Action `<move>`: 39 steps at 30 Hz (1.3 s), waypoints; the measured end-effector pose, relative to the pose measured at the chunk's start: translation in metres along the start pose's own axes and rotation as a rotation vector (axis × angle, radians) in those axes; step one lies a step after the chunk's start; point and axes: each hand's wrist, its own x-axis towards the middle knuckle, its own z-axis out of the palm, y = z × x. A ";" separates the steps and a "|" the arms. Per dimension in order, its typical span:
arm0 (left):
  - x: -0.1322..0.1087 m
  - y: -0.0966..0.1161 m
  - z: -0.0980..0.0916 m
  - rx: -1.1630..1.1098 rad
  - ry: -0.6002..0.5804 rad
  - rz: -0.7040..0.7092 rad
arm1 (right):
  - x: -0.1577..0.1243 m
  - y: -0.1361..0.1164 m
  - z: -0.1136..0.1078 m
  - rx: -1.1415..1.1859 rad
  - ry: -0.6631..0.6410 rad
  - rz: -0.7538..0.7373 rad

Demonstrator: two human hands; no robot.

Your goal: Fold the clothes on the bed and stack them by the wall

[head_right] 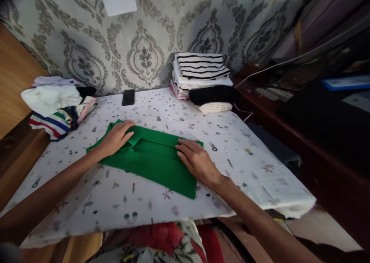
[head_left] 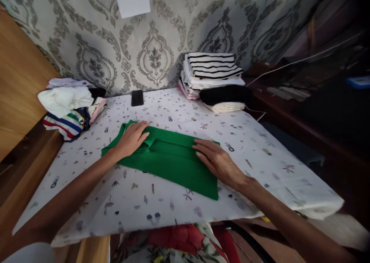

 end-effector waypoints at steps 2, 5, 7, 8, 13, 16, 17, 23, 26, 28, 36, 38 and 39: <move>-0.013 0.028 -0.003 -0.049 0.069 0.105 | -0.012 -0.012 -0.003 -0.015 0.017 0.055; -0.030 0.066 0.004 -0.099 0.005 0.291 | -0.027 -0.020 0.001 -0.036 0.021 0.214; -0.038 0.079 0.010 -0.121 -0.037 0.329 | -0.033 -0.019 0.005 0.009 -0.003 0.281; -0.041 0.082 0.012 -0.135 -0.044 0.317 | -0.035 -0.019 0.006 0.054 -0.013 0.293; -0.056 0.062 -0.001 -0.171 0.022 0.213 | -0.041 -0.029 0.005 0.372 0.018 0.467; -0.072 0.034 -0.016 -0.112 0.144 0.037 | -0.046 -0.039 0.003 0.589 -0.006 0.656; -0.078 0.023 -0.020 -0.090 0.186 -0.039 | -0.047 -0.042 0.002 0.668 -0.017 0.710; -0.103 -0.031 -0.024 -0.008 0.248 -0.314 | -0.051 -0.052 -0.008 0.892 -0.104 0.859; -0.108 -0.040 -0.018 0.048 0.209 -0.319 | -0.055 -0.051 -0.006 0.864 -0.097 0.845; -0.109 -0.041 -0.014 0.105 0.188 -0.307 | -0.058 -0.049 -0.002 0.842 -0.084 0.876; -0.093 -0.024 -0.033 0.278 0.140 -0.266 | -0.064 -0.047 -0.015 0.691 -0.114 0.738; -0.078 -0.011 -0.040 0.252 0.187 -0.217 | -0.062 -0.048 -0.021 0.554 -0.055 0.637; -0.069 -0.003 -0.042 0.220 0.205 -0.182 | -0.061 -0.047 -0.023 0.480 -0.012 0.597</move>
